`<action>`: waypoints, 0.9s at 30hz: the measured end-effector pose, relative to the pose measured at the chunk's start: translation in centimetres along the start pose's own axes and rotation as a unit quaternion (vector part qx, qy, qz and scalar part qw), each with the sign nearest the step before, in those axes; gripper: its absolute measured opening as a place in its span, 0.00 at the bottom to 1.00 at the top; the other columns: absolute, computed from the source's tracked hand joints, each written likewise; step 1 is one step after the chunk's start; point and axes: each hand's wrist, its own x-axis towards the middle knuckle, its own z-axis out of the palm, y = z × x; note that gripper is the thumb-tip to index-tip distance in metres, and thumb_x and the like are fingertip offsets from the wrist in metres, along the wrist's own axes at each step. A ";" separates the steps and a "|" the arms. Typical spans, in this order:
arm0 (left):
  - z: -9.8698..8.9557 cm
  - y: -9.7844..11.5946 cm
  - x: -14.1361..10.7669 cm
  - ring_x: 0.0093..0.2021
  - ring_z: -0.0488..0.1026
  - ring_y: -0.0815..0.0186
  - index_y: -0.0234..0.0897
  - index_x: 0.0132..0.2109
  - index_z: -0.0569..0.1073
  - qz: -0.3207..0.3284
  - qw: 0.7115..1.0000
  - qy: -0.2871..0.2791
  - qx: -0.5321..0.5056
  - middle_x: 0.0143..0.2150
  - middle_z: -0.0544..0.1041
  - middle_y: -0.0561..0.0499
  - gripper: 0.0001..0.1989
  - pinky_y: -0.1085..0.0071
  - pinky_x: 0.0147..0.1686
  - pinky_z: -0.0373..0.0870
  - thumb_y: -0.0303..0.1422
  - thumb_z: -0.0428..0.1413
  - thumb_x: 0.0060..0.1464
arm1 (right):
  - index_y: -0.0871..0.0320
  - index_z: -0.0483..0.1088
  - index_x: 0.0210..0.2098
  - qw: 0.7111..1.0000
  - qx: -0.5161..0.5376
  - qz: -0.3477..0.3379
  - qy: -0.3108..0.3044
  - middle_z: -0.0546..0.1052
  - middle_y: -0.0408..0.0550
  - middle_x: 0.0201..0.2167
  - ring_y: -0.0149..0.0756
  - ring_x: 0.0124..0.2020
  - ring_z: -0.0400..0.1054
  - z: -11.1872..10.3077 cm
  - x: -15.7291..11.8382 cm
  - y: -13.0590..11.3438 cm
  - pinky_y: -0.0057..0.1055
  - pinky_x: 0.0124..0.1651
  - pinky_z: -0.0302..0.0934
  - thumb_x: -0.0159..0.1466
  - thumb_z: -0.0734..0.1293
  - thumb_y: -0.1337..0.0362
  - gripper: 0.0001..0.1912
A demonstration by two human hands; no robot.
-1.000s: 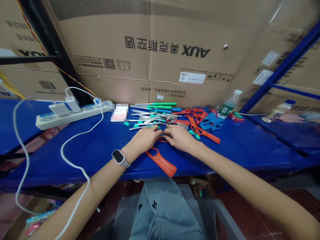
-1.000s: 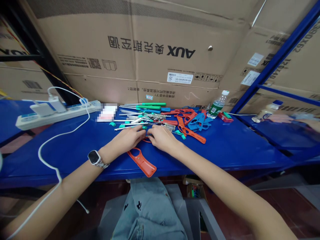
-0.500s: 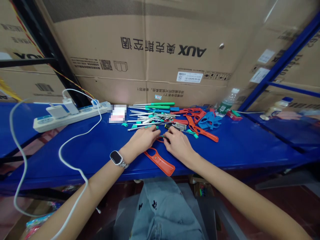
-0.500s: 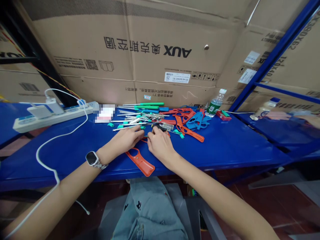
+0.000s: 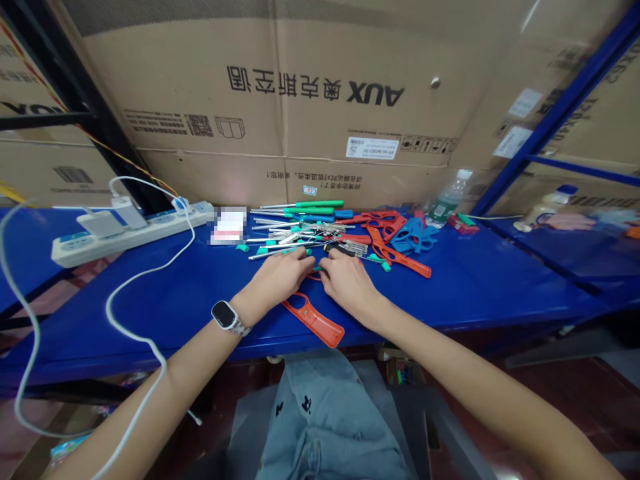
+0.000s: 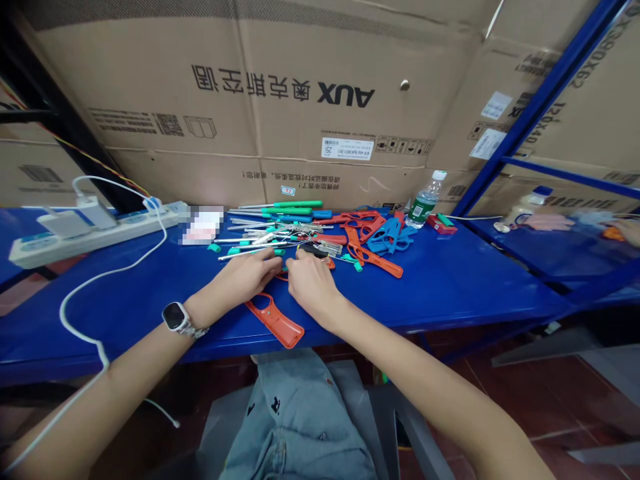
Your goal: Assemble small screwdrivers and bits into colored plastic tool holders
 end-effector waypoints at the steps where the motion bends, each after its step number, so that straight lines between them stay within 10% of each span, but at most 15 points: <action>1: 0.0 0.0 0.0 0.31 0.71 0.63 0.37 0.42 0.73 -0.001 1.000 0.000 0.001 0.42 0.74 0.46 0.12 0.68 0.28 0.58 0.30 0.46 0.71 | 0.60 0.78 0.44 1.000 -0.001 0.001 -0.001 0.76 0.56 0.45 0.40 0.38 0.74 -0.1 -0.1 -0.1 0.34 0.41 0.64 0.71 0.59 0.69 0.15; 27: 0.5 0.0 0.0 0.33 0.73 0.62 0.36 0.44 0.75 0.001 1.000 0.010 -0.014 0.44 0.75 0.45 0.13 0.68 0.29 0.59 0.30 0.46 0.71 | 0.60 0.78 0.44 1.000 0.006 0.016 -0.024 0.77 0.58 0.46 0.43 0.40 0.75 -0.3 1.1 -0.3 0.34 0.43 0.63 0.66 0.61 0.75 0.15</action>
